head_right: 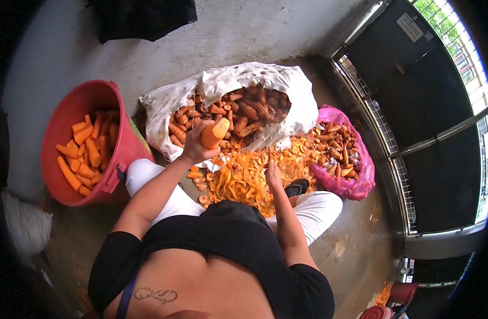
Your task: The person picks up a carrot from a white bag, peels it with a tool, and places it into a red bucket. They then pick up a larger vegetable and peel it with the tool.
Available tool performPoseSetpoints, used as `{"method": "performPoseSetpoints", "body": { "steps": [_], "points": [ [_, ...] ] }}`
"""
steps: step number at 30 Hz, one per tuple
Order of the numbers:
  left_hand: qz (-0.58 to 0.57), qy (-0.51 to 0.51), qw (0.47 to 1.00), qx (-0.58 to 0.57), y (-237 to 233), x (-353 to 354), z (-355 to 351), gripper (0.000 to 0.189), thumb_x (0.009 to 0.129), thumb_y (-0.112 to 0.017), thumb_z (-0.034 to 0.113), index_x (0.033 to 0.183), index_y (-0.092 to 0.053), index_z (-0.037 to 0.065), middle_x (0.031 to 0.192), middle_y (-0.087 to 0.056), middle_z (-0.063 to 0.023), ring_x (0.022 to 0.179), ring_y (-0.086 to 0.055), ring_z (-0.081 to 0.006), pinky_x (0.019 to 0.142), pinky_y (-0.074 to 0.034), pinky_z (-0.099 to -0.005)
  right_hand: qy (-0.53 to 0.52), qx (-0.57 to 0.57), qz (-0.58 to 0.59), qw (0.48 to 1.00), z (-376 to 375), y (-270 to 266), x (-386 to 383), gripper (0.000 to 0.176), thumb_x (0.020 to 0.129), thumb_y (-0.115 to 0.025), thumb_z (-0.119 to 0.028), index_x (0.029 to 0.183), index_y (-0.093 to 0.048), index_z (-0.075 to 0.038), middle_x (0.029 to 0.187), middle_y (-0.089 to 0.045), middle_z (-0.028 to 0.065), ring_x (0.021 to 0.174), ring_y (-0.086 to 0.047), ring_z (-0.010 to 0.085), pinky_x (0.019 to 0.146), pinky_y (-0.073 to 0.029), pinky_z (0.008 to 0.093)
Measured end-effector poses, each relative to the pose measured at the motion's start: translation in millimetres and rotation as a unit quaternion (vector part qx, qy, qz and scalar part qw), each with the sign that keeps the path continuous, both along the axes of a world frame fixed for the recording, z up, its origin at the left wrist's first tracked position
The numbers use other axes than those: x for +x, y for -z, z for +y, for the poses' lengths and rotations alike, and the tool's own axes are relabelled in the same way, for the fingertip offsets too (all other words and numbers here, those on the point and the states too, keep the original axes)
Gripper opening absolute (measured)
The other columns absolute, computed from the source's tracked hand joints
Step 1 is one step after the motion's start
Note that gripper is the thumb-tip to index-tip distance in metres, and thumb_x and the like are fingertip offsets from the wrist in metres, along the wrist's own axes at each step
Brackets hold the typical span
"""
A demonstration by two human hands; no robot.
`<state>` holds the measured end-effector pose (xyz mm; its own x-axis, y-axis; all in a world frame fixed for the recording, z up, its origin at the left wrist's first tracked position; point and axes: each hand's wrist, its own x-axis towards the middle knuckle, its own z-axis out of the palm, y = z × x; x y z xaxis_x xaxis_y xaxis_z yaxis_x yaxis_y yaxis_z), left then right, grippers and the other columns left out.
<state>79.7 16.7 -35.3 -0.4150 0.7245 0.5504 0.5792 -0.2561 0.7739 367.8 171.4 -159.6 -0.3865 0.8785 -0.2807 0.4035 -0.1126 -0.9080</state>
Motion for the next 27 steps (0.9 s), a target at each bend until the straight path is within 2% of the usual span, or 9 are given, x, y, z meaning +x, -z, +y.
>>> {"method": "performPoseSetpoints", "body": {
  "steps": [2, 3, 6, 7, 11, 12, 14, 17, 27],
  "points": [
    [-0.026, 0.012, 1.0, 0.002, -1.8, 0.2, -3.1, 0.059, 0.06, -0.076, 0.024, 0.113, -0.054, 0.016, 0.094, -0.066, -0.008, 0.085, -0.066, -0.0294, 0.073, -0.054, -0.0401, -0.009, 0.122, -0.034, 0.992, 0.8, -11.3, -8.1, 0.054, 0.103, -0.033, -0.045, 0.086, -0.057, 0.0, 0.064, -0.053, 0.0084, 0.059, -0.051, 0.0215, 0.058, -0.04, 0.0354],
    [-0.045, 0.021, 0.999, 0.004, 1.2, 0.4, -2.8, 0.059, 0.06, -0.077, 0.024, 0.113, -0.054, 0.016, 0.094, -0.066, -0.0079, 0.085, -0.066, -0.0295, 0.073, -0.054, -0.0403, -0.03, 0.157, -0.021, 0.987, 1.6, -19.5, -11.9, 0.046, 0.105, -0.036, -0.044, 0.092, -0.055, -0.003, 0.065, -0.05, 0.0037, 0.059, -0.045, 0.0146, 0.056, -0.038, 0.0308],
    [-0.051, 0.02, 0.999, -0.001, -1.6, 0.1, -4.2, 0.058, 0.06, -0.076, 0.024, 0.113, -0.054, 0.016, 0.093, -0.066, -0.0082, 0.084, -0.066, -0.0302, 0.073, -0.054, -0.0407, -0.037, 0.263, -0.016, 0.964, -26.7, -86.5, -38.6, 0.043, 0.105, -0.035, -0.041, 0.095, -0.054, -0.003, 0.067, -0.052, 0.0064, 0.06, -0.048, 0.0175, 0.058, -0.04, 0.0333],
    [-0.045, 0.015, 0.999, -0.005, -4.8, 0.2, -5.5, 0.058, 0.06, -0.076, 0.024, 0.113, -0.054, 0.017, 0.093, -0.066, -0.0083, 0.084, -0.066, -0.0306, 0.073, -0.054, -0.0409, -0.059, 0.276, -0.011, 0.959, -43.1, -119.1, -47.8, 0.041, 0.105, -0.035, -0.039, 0.101, -0.054, -0.003, 0.07, -0.055, 0.0117, 0.063, -0.054, 0.0251, 0.06, -0.042, 0.0368],
    [-0.016, -0.029, 0.992, -0.122, -11.1, 1.3, -8.1, 0.057, 0.06, -0.075, 0.027, 0.112, -0.053, 0.016, 0.092, -0.067, -0.0101, 0.085, -0.067, -0.0325, 0.073, -0.054, -0.0425, -0.143, 0.356, -0.061, 0.922, -79.3, -178.2, -73.0, 0.028, 0.103, -0.043, -0.028, 0.112, -0.055, -0.005, 0.084, -0.064, 0.0222, 0.081, -0.063, 0.0431, 0.065, -0.048, 0.0455],
    [-0.016, -0.029, 0.987, -0.154, -12.2, 1.9, -8.9, 0.058, 0.061, -0.075, 0.028, 0.113, -0.053, 0.016, 0.094, -0.067, -0.0106, 0.086, -0.067, -0.0327, 0.074, -0.054, -0.043, -0.173, 0.368, -0.102, 0.908, -80.9, -180.7, -77.4, 0.026, 0.101, -0.045, -0.027, 0.113, -0.055, -0.006, 0.088, -0.064, 0.0216, 0.08, -0.063, 0.0424, 0.066, -0.048, 0.0465],
    [-0.014, -0.031, 0.975, -0.218, -14.8, 3.0, -9.3, 0.059, 0.061, -0.074, 0.03, 0.115, -0.053, 0.015, 0.097, -0.068, -0.0115, 0.087, -0.068, -0.0333, 0.075, -0.055, -0.044, -0.202, 0.419, -0.08, 0.882, -86.6, -184.6, -89.6, 0.027, 0.101, -0.045, -0.028, 0.113, -0.055, -0.006, 0.089, -0.064, 0.0202, 0.079, -0.063, 0.0415, 0.066, -0.049, 0.0472],
    [0.043, -0.042, 0.971, -0.23, -8.0, 6.2, -8.8, 0.062, 0.062, -0.075, 0.03, 0.117, -0.052, 0.016, 0.098, -0.067, -0.0104, 0.089, -0.067, -0.0324, 0.076, -0.055, -0.0433, -0.218, 0.433, -0.104, 0.869, -81.3, -180.5, -99.4, 0.028, 0.101, -0.045, -0.03, 0.11, -0.055, -0.006, 0.089, -0.064, 0.0189, 0.078, -0.063, 0.0401, 0.064, -0.049, 0.0474],
    [0.059, -0.03, 0.969, -0.237, -13.0, 4.0, -15.4, 0.062, 0.062, -0.077, 0.032, 0.116, -0.053, 0.014, 0.103, -0.066, -0.0102, 0.088, -0.067, -0.0329, 0.076, -0.055, -0.0439, -0.212, 0.436, -0.171, 0.858, -79.9, -193.5, -103.0, 0.027, 0.102, -0.045, -0.032, 0.103, -0.053, -0.007, 0.083, -0.064, 0.0189, 0.073, -0.062, 0.0405, 0.061, -0.048, 0.0475]
  ]
}}
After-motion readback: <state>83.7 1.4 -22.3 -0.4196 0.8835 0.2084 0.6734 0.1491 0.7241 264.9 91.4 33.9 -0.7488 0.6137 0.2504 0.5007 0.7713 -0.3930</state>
